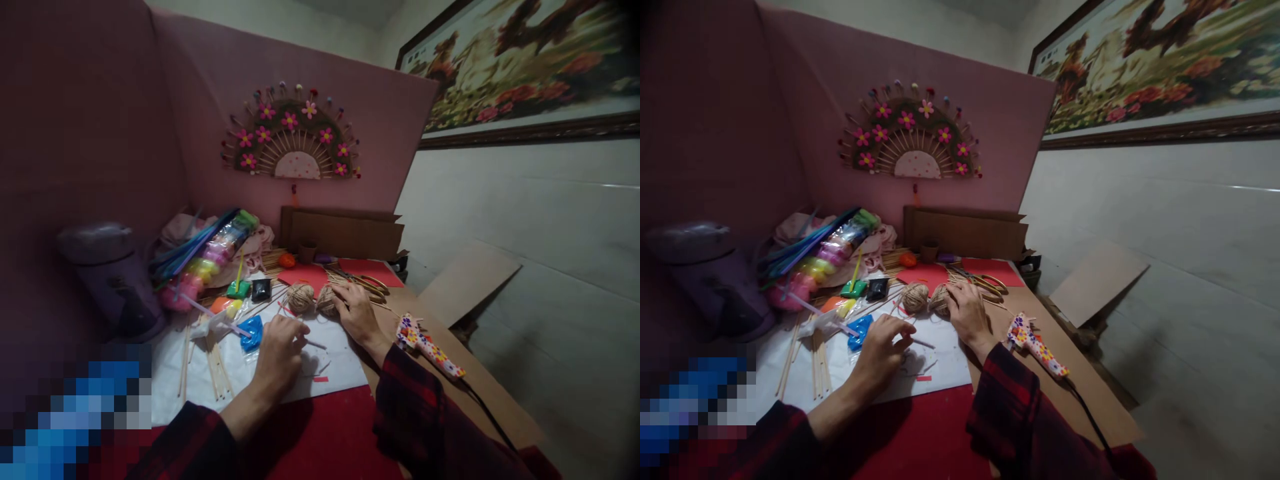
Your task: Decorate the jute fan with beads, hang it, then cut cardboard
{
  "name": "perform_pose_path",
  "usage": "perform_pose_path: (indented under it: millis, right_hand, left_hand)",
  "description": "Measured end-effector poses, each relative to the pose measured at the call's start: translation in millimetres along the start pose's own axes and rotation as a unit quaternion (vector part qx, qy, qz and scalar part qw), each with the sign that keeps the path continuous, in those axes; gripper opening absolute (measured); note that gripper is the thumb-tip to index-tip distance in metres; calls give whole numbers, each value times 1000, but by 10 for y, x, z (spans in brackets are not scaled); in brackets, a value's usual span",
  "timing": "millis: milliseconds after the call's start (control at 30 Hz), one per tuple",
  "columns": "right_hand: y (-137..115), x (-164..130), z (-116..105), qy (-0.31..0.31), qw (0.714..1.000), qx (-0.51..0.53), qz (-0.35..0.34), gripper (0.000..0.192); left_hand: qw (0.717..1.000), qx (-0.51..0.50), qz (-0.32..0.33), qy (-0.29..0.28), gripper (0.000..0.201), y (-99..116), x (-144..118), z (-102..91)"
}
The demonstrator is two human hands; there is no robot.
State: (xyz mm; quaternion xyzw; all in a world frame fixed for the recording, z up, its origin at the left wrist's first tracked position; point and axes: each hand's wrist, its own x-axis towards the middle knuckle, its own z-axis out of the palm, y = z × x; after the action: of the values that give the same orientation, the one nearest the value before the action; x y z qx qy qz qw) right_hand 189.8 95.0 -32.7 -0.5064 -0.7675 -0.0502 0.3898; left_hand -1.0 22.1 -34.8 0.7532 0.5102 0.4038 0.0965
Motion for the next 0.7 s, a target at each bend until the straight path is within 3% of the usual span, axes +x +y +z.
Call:
perform_pose_path:
  millis: [267,433,500,600,700]
  right_hand:
    - [28,-37,24,-25,999,20,-38,29]
    - [65,-45,38,-28,999,12,-36,30]
    - [78,-44,43,-28,999,13,-32,31]
    - [86,-40,46,-28,999,19,-34,31]
    - [83,-37,45,-26,999,22,-34,30]
  left_hand:
    - [998,4,-47,-28,18,68,-12,-26]
    - [987,146,-60,-37,17,71,90,-218]
    - [965,253,-72,-22,15,32,155,-416]
    - [910,384,-155,23,24,-71,222,-737]
    - [872,430,-234,-25,28,-198,231,-934]
